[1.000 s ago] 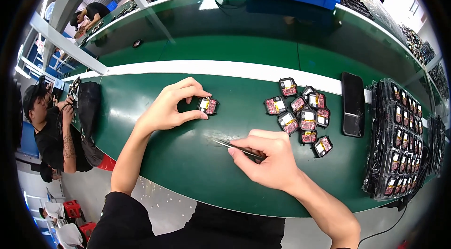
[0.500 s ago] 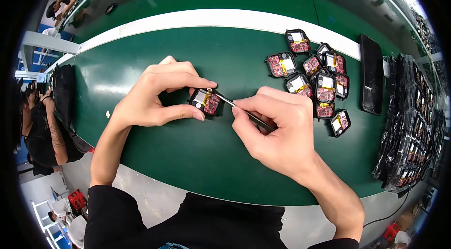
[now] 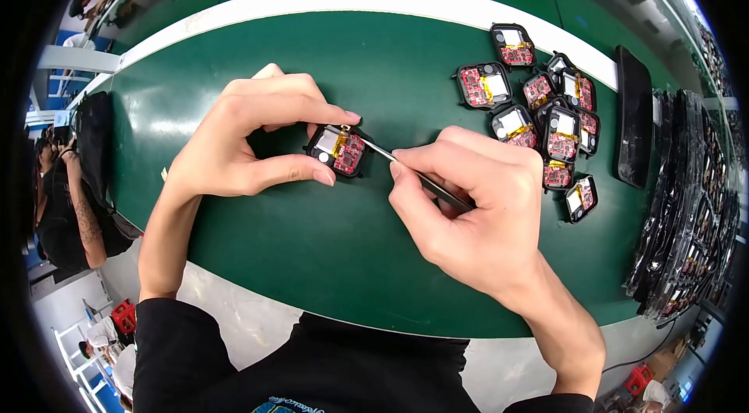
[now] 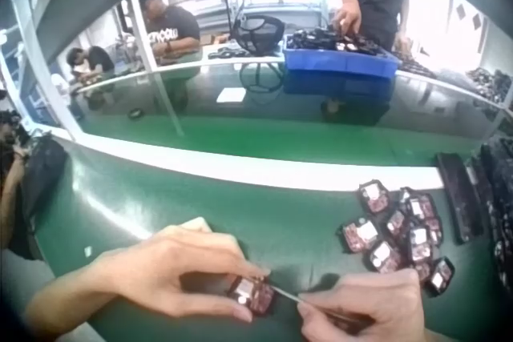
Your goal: Use tweezers to carefully attach small electronic components to a watch-like device housing on an assembly line.
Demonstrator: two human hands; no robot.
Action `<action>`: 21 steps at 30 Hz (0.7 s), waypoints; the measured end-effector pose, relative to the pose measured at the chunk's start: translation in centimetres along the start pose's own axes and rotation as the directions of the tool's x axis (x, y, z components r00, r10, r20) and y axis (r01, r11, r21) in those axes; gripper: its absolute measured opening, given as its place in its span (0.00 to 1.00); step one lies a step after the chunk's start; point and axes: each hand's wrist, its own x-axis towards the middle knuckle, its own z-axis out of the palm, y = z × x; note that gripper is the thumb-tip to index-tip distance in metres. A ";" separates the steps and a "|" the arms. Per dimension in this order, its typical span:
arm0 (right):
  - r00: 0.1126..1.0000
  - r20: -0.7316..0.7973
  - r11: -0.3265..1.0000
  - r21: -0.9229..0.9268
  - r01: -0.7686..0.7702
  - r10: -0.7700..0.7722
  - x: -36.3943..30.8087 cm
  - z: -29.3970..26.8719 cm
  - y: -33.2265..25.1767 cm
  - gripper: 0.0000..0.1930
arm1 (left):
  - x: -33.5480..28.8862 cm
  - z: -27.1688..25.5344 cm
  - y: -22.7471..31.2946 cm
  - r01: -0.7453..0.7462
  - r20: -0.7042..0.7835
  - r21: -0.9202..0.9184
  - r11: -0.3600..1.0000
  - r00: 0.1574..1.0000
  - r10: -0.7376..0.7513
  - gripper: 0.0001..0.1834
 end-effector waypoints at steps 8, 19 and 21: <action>0.999 -0.012 0.998 0.025 -0.050 0.051 -0.1 0.0 -0.5 0.03 | 0.0 -0.2 0.0 0.021 0.009 0.002 1.000 1.000 -0.021 0.29; 0.999 -0.029 1.000 0.007 0.024 -0.023 0.1 0.3 -0.2 0.05 | 0.2 0.2 0.2 0.074 -0.039 -0.065 0.995 0.996 -0.076 0.30; 1.000 -0.026 1.000 0.023 0.006 -0.005 0.0 0.4 -0.1 0.06 | 0.3 0.1 0.4 0.106 -0.015 -0.062 0.992 0.994 -0.107 0.30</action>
